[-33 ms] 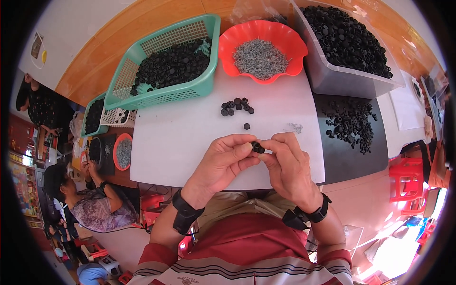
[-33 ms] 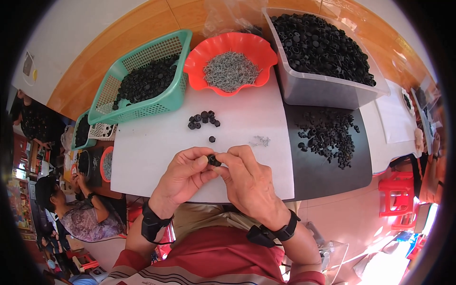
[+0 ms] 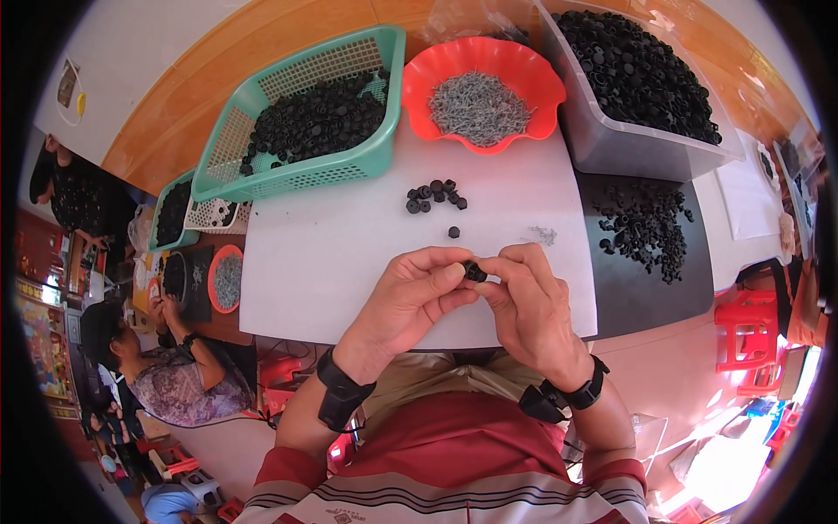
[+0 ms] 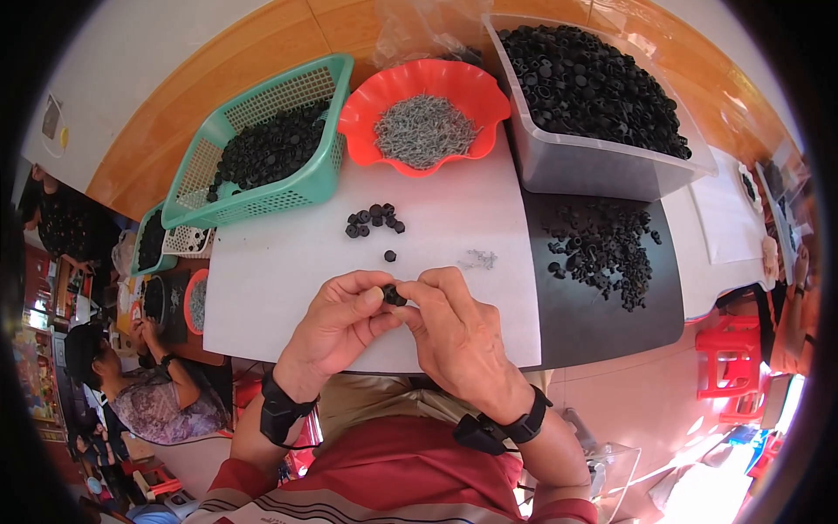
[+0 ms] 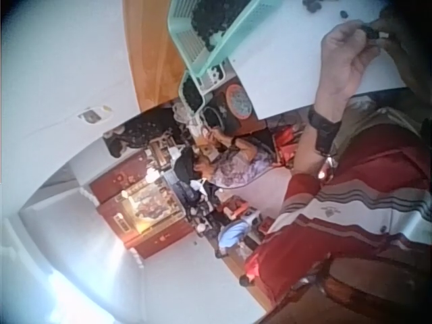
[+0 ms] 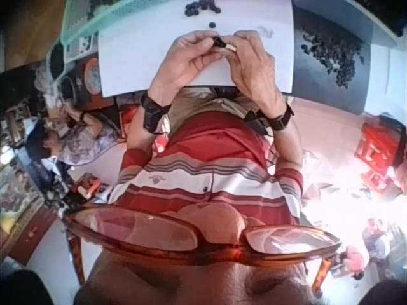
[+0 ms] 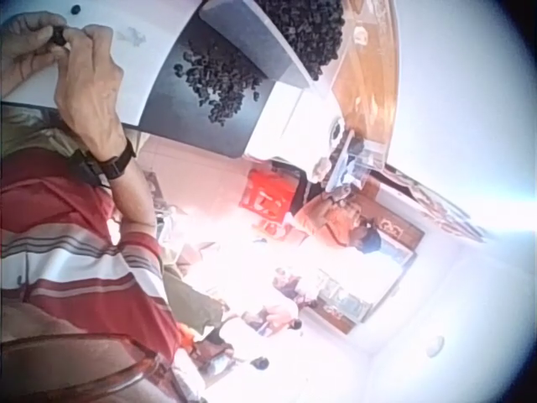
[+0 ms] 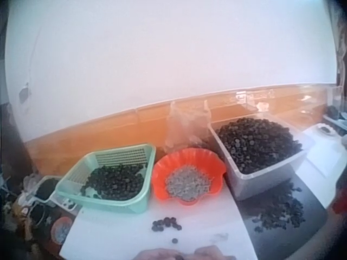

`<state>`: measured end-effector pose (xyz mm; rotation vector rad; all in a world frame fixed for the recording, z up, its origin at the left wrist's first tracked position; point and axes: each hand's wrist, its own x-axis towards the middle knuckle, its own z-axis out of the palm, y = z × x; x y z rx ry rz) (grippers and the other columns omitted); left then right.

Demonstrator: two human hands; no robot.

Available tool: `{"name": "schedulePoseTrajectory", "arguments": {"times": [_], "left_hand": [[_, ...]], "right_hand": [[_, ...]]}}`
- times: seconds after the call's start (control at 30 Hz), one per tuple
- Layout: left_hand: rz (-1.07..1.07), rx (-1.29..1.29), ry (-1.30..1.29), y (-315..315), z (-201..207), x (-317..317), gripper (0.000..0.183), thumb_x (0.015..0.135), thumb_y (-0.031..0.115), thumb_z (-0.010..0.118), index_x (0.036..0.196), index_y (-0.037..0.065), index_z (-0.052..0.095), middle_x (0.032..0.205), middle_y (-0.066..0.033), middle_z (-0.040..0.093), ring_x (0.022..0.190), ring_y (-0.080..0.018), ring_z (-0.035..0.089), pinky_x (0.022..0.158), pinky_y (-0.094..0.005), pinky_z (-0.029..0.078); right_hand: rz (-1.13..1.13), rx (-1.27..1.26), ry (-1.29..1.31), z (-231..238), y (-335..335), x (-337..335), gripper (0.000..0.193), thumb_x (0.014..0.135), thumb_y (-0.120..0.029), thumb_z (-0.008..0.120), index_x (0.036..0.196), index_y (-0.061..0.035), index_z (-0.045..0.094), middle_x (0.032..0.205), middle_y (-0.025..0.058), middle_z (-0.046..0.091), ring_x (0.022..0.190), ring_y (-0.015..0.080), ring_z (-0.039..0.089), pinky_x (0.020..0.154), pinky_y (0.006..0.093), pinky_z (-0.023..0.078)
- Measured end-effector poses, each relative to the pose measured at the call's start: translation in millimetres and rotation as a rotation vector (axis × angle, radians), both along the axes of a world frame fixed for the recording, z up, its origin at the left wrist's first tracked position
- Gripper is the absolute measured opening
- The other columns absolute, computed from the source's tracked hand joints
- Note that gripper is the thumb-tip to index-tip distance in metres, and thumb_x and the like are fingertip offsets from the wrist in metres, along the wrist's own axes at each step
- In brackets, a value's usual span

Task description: Inserting metal pins into black plastic shoe components at a workbench.

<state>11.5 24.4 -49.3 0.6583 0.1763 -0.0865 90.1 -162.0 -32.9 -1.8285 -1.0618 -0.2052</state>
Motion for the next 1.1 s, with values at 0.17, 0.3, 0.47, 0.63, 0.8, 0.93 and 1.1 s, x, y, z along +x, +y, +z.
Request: {"name": "schedulePoseTrajectory", "arguments": {"times": [0.17, 0.3, 0.47, 0.63, 0.8, 0.93, 1.1], "left_hand": [[0.015, 0.050, 0.005, -2.6, -2.1, 0.0, 0.025, 0.101, 0.005, 0.065, 0.125, -0.002, 0.067, 0.118, -0.0148, 0.073, 0.105, -0.0262, 0.074, 0.094, -0.0373, 0.063], [0.011, 0.086, -0.023, -5.3, -1.2, -0.1, 0.024, 0.102, 0.006, 0.066, 0.125, 0.001, 0.070, 0.117, -0.0119, 0.072, 0.105, -0.0188, 0.072, 0.095, -0.0349, 0.061], [0.023, 0.097, -0.040, -10.1, -0.3, 1.2, 0.024, 0.101, 0.006, 0.066, 0.124, 0.001, 0.070, 0.116, -0.0113, 0.073, 0.104, -0.0177, 0.071, 0.094, -0.0340, 0.061], [0.047, 0.114, -0.036, -12.8, -1.6, 2.3, 0.021, 0.101, 0.006, 0.066, 0.121, 0.000, 0.069, 0.115, -0.0114, 0.073, 0.105, -0.0200, 0.072, 0.094, -0.0354, 0.062], [0.038, 0.104, -0.032, -13.7, -2.0, 2.5, 0.023, 0.101, 0.007, 0.067, 0.124, 0.000, 0.069, 0.117, -0.0102, 0.072, 0.104, -0.0166, 0.071, 0.094, -0.0326, 0.061], [0.046, 0.093, -0.034, -14.7, -3.9, 1.4, 0.023, 0.101, 0.008, 0.067, 0.123, 0.001, 0.070, 0.116, -0.0100, 0.073, 0.104, -0.0165, 0.071, 0.094, -0.0328, 0.060], [0.068, 0.082, -0.046, -15.2, -4.2, 0.7, 0.021, 0.102, 0.006, 0.065, 0.121, -0.001, 0.070, 0.117, -0.0136, 0.073, 0.106, -0.0205, 0.072, 0.094, -0.0356, 0.062]], "right_hand": [[-0.020, 0.012, 0.013, -3.7, 1.9, -0.2, 0.030, 0.086, -0.002, 0.078, 0.113, -0.0058, 0.065, 0.103, 0.0110, 0.060, 0.069, 0.0299, 0.067, 0.056, 0.0392, 0.054], [-0.036, 0.109, 0.058, -8.6, 4.6, 0.4, 0.027, 0.084, -0.002, 0.081, 0.109, -0.0059, 0.070, 0.098, 0.0094, 0.062, 0.068, 0.0267, 0.065, 0.057, 0.0361, 0.053], [-0.035, 0.198, 0.114, -8.7, 4.4, 0.0, 0.028, 0.082, 0.002, 0.082, 0.108, -0.0042, 0.074, 0.094, 0.0090, 0.064, 0.069, 0.0215, 0.065, 0.059, 0.0320, 0.053], [-0.022, 0.213, 0.117, -7.6, 3.2, 2.1, 0.030, 0.082, 0.004, 0.082, 0.110, -0.0026, 0.076, 0.093, 0.0088, 0.065, 0.071, 0.0187, 0.065, 0.060, 0.0300, 0.053], [-0.016, 0.211, 0.098, -7.1, 2.9, 2.7, 0.029, 0.084, 0.006, 0.080, 0.112, -0.0003, 0.075, 0.095, 0.0101, 0.066, 0.073, 0.0193, 0.066, 0.061, 0.0296, 0.054], [-0.017, 0.192, 0.085, -9.1, 2.1, 2.8, 0.029, 0.085, 0.006, 0.079, 0.113, 0.0004, 0.074, 0.096, 0.0111, 0.066, 0.074, 0.0203, 0.067, 0.063, 0.0296, 0.055], [-0.004, 0.187, 0.046, -10.2, 2.1, 2.7, 0.031, 0.085, 0.006, 0.079, 0.115, 0.0011, 0.073, 0.097, 0.0124, 0.067, 0.074, 0.0225, 0.069, 0.064, 0.0305, 0.057]]}}
